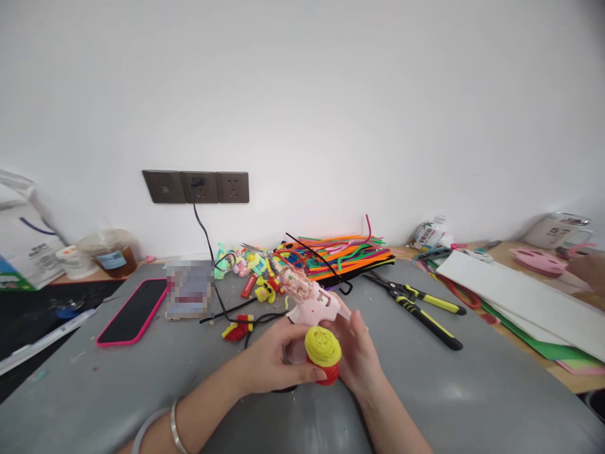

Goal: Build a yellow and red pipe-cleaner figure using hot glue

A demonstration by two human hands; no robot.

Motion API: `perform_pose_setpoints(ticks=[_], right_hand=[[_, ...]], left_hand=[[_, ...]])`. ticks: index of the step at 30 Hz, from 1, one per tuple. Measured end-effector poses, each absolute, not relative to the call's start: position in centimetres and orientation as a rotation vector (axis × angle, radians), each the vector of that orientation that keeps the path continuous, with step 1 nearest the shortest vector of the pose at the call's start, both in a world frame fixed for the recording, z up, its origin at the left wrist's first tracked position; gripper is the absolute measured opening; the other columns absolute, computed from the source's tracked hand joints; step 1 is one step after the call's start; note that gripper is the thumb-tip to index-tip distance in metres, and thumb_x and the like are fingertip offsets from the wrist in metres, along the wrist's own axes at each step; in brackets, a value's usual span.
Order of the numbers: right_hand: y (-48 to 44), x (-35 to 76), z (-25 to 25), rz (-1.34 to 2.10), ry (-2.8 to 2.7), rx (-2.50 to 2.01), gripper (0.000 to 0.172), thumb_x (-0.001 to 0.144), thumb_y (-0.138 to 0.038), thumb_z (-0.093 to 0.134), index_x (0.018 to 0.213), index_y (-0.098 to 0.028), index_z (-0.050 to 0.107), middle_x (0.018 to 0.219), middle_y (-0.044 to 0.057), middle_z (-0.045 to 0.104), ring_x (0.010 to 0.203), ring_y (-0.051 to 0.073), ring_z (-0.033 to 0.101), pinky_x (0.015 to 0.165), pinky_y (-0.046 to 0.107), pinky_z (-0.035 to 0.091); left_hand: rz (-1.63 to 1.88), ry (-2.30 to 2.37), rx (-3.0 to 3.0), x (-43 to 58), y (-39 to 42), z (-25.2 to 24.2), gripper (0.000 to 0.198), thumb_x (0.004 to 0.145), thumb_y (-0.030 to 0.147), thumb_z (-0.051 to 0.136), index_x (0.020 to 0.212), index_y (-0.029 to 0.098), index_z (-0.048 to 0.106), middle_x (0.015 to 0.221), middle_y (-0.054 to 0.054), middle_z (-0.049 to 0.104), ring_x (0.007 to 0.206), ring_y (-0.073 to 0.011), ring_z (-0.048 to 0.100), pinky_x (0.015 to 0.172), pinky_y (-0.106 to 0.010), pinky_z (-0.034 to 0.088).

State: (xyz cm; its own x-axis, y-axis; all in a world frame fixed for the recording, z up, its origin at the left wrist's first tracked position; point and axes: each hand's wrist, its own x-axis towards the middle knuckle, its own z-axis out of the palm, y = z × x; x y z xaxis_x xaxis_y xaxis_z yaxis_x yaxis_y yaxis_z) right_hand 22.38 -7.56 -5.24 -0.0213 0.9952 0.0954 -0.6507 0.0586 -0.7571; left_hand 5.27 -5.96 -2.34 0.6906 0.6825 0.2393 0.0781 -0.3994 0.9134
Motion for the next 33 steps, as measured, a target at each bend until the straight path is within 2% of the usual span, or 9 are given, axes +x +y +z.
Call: perform_pose_setpoints(ticks=[2, 7, 10, 14, 20, 27, 30, 33], right_hand=[[-7.7, 22.4, -4.9, 1.469, -0.745, -0.599, 0.055, 0.072, -0.071, 0.072, 0.104, -0.027, 0.073, 0.096, 0.007, 0.075, 0.070, 0.023, 0.064, 0.061, 0.032, 0.051], [-8.0, 22.5, -4.9, 1.493, -0.762, -0.584, 0.069, 0.066, -0.084, 0.065, 0.103, -0.027, 0.074, 0.077, 0.007, 0.074, 0.069, 0.028, 0.066, 0.064, 0.038, 0.052], [-8.1, 22.5, -5.0, 1.503, -0.751, -0.578, 0.061, 0.068, -0.078, 0.069, 0.103, -0.029, 0.074, 0.077, 0.004, 0.074, 0.069, 0.026, 0.067, 0.067, 0.037, 0.053], [-8.1, 22.3, -4.4, 1.477, -0.768, -0.565, 0.044, 0.070, -0.067, 0.075, 0.093, -0.029, 0.073, 0.091, 0.005, 0.077, 0.080, 0.028, 0.070, 0.073, 0.039, 0.054], [-8.1, 22.2, -4.6, 1.445, -0.752, -0.579, 0.047, 0.069, -0.067, 0.076, 0.098, -0.029, 0.074, 0.101, 0.006, 0.077, 0.084, 0.029, 0.072, 0.076, 0.041, 0.055], [-8.3, 22.3, -5.2, 1.520, -0.667, -0.567, 0.054, 0.071, -0.079, 0.064, 0.089, -0.029, 0.071, 0.094, 0.008, 0.078, 0.085, 0.033, 0.072, 0.078, 0.047, 0.055], [-8.5, 22.1, -4.6, 1.553, -0.627, -0.564, 0.052, 0.071, -0.079, 0.064, 0.085, -0.029, 0.071, 0.092, 0.008, 0.079, 0.093, 0.036, 0.072, 0.085, 0.052, 0.054], [-8.6, 22.1, -4.3, 1.551, -0.597, -0.591, 0.048, 0.069, -0.074, 0.070, 0.082, -0.028, 0.072, 0.089, 0.008, 0.079, 0.098, 0.037, 0.072, 0.090, 0.054, 0.052]], left_hand=[[0.733, 0.585, 1.887, 5.3, -6.0, -2.3, 0.048, 0.079, 0.054, 0.074, 0.108, 0.016, 0.076, 0.095, -0.007, 0.071, 0.087, -0.0219, 0.061, 0.083, -0.032, 0.050], [0.710, 0.600, 1.878, 5.4, -6.2, -2.4, 0.046, 0.077, 0.054, 0.076, 0.103, 0.017, 0.077, 0.090, -0.006, 0.070, 0.085, -0.0211, 0.060, 0.077, -0.029, 0.050], [0.702, 0.578, 1.896, 5.4, -6.2, -2.3, 0.042, 0.078, 0.052, 0.076, 0.101, 0.016, 0.077, 0.087, -0.005, 0.069, 0.083, -0.0198, 0.059, 0.075, -0.028, 0.049], [0.700, 0.523, 1.884, 5.6, -6.2, -2.1, 0.041, 0.079, 0.051, 0.075, 0.097, 0.014, 0.076, 0.085, -0.006, 0.068, 0.080, -0.0189, 0.058, 0.074, -0.027, 0.048], [0.722, 0.497, 1.880, 5.7, -6.2, -1.8, 0.039, 0.079, 0.050, 0.075, 0.098, 0.015, 0.076, 0.090, -0.006, 0.071, 0.084, -0.0201, 0.059, 0.078, -0.029, 0.049], [0.637, 0.520, 2.001, 5.9, -6.8, -2.4, 0.042, 0.079, 0.053, 0.075, 0.101, 0.018, 0.077, 0.088, -0.005, 0.067, 0.081, -0.0182, 0.056, 0.073, -0.026, 0.048], [0.600, 0.525, 2.047, 6.0, -7.0, -2.8, 0.040, 0.080, 0.052, 0.073, 0.104, 0.021, 0.076, 0.087, -0.004, 0.064, 0.086, -0.0197, 0.056, 0.077, -0.027, 0.048], [0.593, 0.523, 2.093, 6.2, -7.2, -3.1, 0.036, 0.081, 0.049, 0.073, 0.103, 0.022, 0.076, 0.078, -0.002, 0.058, 0.084, -0.0197, 0.053, 0.076, -0.027, 0.046]])
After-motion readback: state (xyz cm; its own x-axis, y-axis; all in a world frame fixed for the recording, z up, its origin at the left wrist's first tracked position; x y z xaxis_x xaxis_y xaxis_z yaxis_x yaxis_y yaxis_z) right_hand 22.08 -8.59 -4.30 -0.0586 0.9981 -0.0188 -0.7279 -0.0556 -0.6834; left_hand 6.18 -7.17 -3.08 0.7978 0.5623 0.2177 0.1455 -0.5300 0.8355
